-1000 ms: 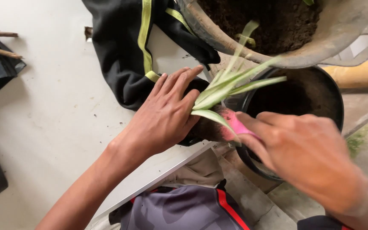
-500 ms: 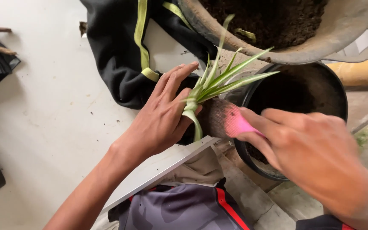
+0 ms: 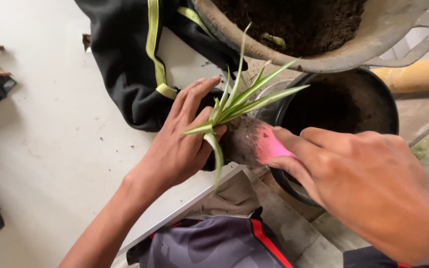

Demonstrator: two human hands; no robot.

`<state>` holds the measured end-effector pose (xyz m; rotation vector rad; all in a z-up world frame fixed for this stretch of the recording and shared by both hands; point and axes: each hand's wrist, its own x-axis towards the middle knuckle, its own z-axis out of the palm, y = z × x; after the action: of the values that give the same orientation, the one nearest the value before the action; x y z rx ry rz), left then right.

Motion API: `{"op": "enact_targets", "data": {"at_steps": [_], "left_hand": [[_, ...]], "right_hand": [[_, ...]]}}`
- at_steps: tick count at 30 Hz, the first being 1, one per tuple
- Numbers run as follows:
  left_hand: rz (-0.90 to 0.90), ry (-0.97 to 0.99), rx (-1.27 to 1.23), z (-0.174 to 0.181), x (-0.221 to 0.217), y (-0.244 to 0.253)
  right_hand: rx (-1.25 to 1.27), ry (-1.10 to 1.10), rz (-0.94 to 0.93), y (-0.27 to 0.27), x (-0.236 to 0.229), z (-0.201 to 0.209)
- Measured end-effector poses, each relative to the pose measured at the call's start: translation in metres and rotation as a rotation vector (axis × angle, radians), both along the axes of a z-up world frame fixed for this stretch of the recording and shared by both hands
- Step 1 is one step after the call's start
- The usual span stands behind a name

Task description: A person uses a small trowel to scoop soil from a large pot and fill a small nursery bag containing a spider plant seedling.

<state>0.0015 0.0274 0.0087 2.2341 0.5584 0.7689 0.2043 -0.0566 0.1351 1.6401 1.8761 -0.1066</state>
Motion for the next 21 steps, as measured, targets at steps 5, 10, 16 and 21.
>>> {"op": "enact_targets", "data": {"at_steps": [5, 10, 16, 21], "left_hand": [[0.004, -0.061, -0.067, -0.001, -0.003, -0.003], [0.019, -0.054, -0.155, -0.013, -0.005, -0.006], [0.073, -0.054, -0.062, -0.014, -0.001, -0.01], [0.087, -0.073, -0.067, -0.013, 0.001, -0.011]], "right_hand": [[-0.035, 0.077, -0.103, 0.023, -0.003, -0.003], [-0.105, 0.084, -0.102, 0.045, -0.015, 0.014], [-0.237, -0.046, -0.132, 0.06, -0.029, 0.023], [-0.121, 0.052, -0.068, 0.043, -0.015, 0.017]]}}
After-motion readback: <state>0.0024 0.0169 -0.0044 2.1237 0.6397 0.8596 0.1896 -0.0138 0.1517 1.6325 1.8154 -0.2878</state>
